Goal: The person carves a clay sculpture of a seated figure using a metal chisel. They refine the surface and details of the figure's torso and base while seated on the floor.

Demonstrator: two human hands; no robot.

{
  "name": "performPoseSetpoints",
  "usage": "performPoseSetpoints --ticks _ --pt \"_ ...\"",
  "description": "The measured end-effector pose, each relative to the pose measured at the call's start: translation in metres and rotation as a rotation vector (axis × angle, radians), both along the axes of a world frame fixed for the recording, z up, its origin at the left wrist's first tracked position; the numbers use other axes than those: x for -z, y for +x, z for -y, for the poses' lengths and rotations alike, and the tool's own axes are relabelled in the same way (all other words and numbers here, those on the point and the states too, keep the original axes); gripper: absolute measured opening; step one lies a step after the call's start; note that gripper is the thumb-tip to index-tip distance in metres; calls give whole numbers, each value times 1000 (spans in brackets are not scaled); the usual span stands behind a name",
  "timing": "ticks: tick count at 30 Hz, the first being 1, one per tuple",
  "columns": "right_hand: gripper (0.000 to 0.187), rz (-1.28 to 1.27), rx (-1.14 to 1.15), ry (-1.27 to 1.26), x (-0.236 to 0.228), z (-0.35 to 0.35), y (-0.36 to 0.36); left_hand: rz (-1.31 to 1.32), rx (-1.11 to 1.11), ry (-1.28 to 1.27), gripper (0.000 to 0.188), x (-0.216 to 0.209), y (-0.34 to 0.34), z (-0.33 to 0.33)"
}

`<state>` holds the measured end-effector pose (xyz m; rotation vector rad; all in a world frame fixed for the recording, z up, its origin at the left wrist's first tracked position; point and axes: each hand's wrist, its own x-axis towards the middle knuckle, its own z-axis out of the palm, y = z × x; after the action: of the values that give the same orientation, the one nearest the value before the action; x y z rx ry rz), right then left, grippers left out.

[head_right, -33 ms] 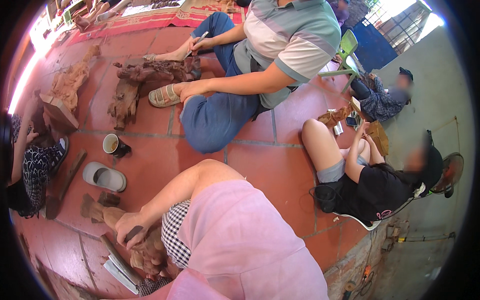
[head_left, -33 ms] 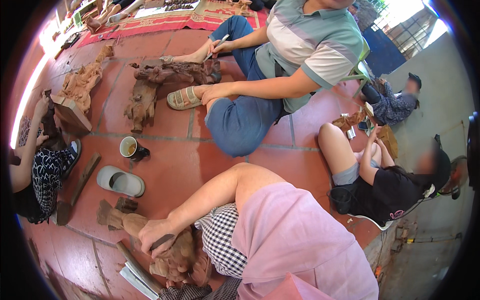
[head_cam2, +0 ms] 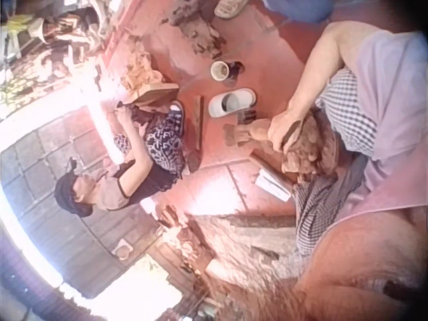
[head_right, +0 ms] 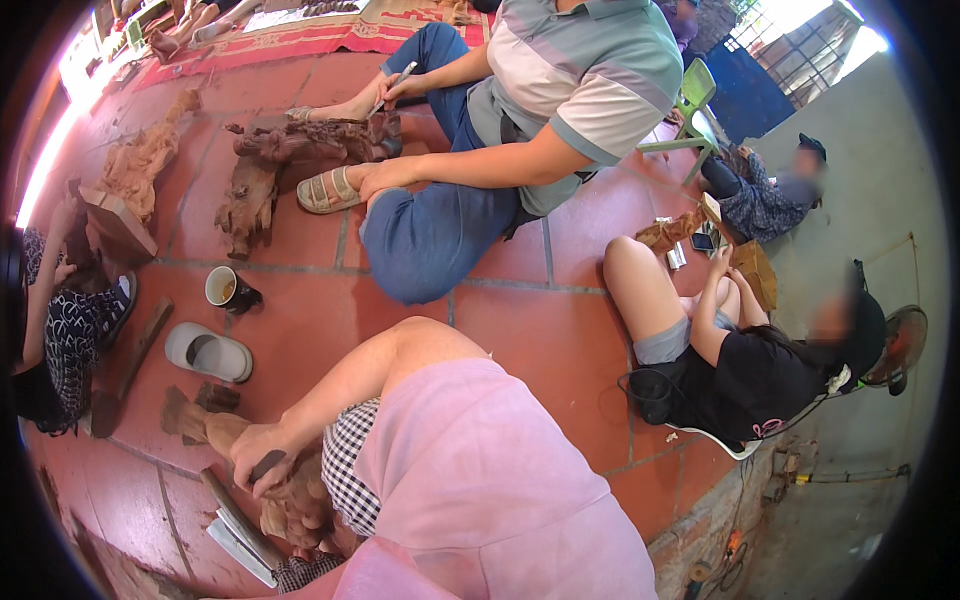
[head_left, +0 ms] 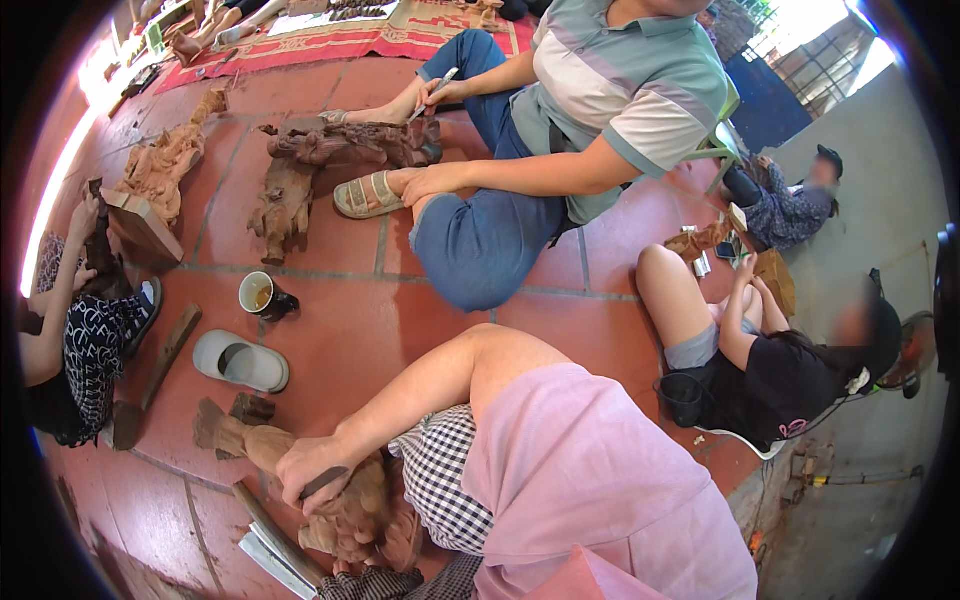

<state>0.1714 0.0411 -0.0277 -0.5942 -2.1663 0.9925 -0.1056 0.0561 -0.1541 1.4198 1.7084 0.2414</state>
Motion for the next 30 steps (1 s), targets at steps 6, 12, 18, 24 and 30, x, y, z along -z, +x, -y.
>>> performPoseSetpoints --ticks 6,12,18,24,30 --pt "19 -104 1 3 11 1 1 6 56 -35 52 6 21 2" --pt "19 -123 -33 -60 21 -5 -5 -4 118 -82 53 16 48 0" --pt "21 -73 6 -119 25 -5 -13 1 174 -106 53 22 83 -7" --pt "18 -124 23 -146 41 -7 -20 12 212 -129 53 25 106 -13" --pt "19 -189 1 -145 47 -11 -20 13 245 -142 54 27 118 -18"
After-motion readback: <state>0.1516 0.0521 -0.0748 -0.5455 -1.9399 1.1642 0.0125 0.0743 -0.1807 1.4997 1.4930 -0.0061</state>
